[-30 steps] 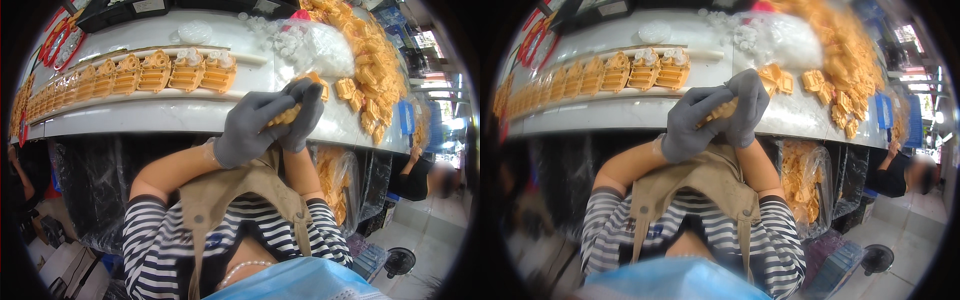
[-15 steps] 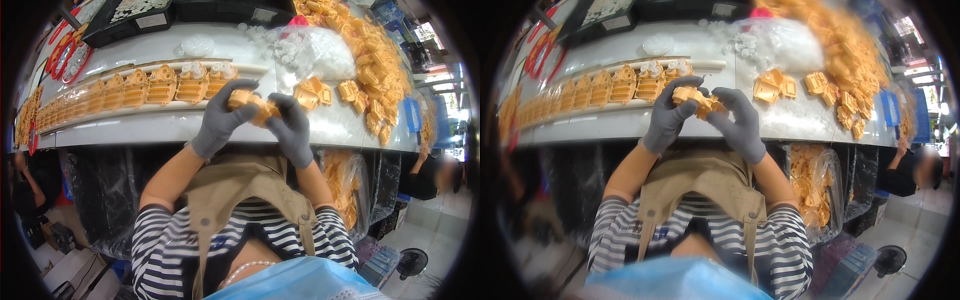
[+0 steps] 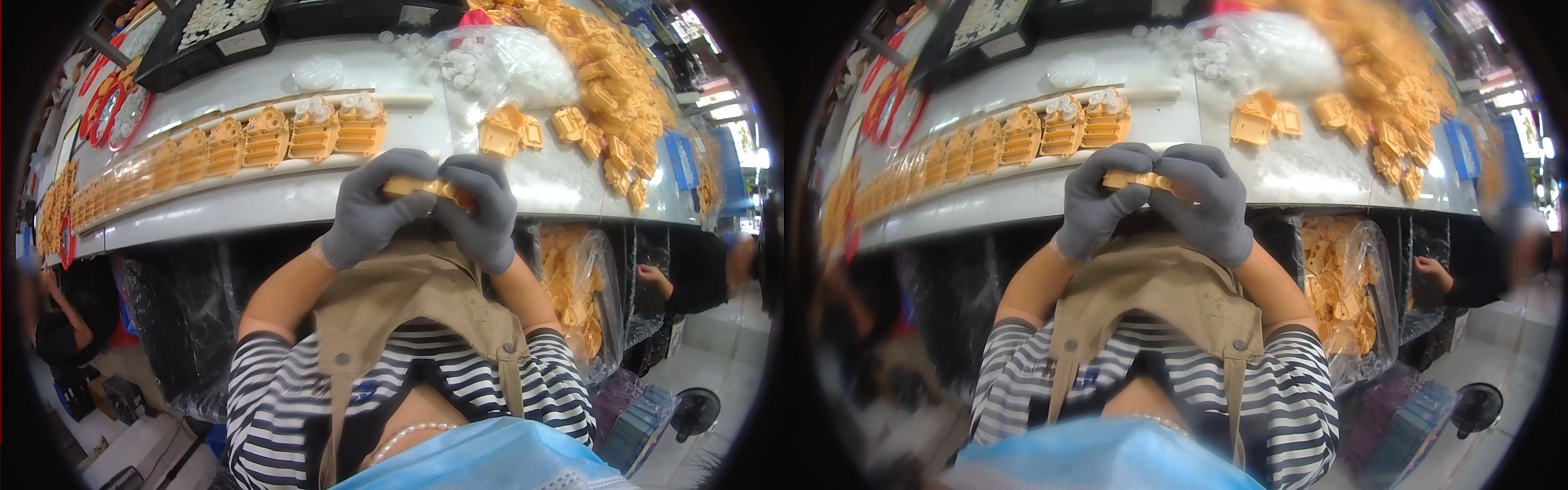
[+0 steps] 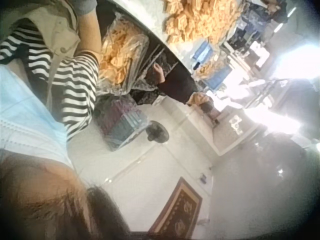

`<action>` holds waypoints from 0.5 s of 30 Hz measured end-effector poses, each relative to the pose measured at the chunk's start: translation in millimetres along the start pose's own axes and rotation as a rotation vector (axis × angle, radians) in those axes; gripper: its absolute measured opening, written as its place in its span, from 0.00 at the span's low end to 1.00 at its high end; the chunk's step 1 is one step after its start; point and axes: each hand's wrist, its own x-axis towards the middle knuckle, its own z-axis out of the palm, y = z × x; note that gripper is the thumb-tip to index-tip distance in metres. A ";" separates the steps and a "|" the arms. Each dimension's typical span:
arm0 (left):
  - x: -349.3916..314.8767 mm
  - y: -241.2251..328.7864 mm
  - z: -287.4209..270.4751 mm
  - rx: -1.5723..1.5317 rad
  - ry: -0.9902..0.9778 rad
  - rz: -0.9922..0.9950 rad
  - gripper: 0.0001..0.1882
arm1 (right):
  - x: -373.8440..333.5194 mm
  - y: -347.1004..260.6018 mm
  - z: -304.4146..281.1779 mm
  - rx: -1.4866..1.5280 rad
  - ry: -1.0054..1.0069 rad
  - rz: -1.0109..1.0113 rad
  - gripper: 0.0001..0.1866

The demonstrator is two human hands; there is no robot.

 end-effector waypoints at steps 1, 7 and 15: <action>-0.8 0.2 0.6 0.008 0.003 -0.012 0.14 | -1.4 -1.5 0.6 -0.003 -0.027 0.015 0.25; 7.7 -12.0 3.7 -0.327 0.209 -0.051 0.13 | 6.8 8.8 -21.7 0.095 -0.247 0.433 0.28; 43.3 -32.5 -0.5 -0.196 0.255 -0.100 0.27 | 58.7 132.2 -90.0 0.095 0.336 0.437 0.14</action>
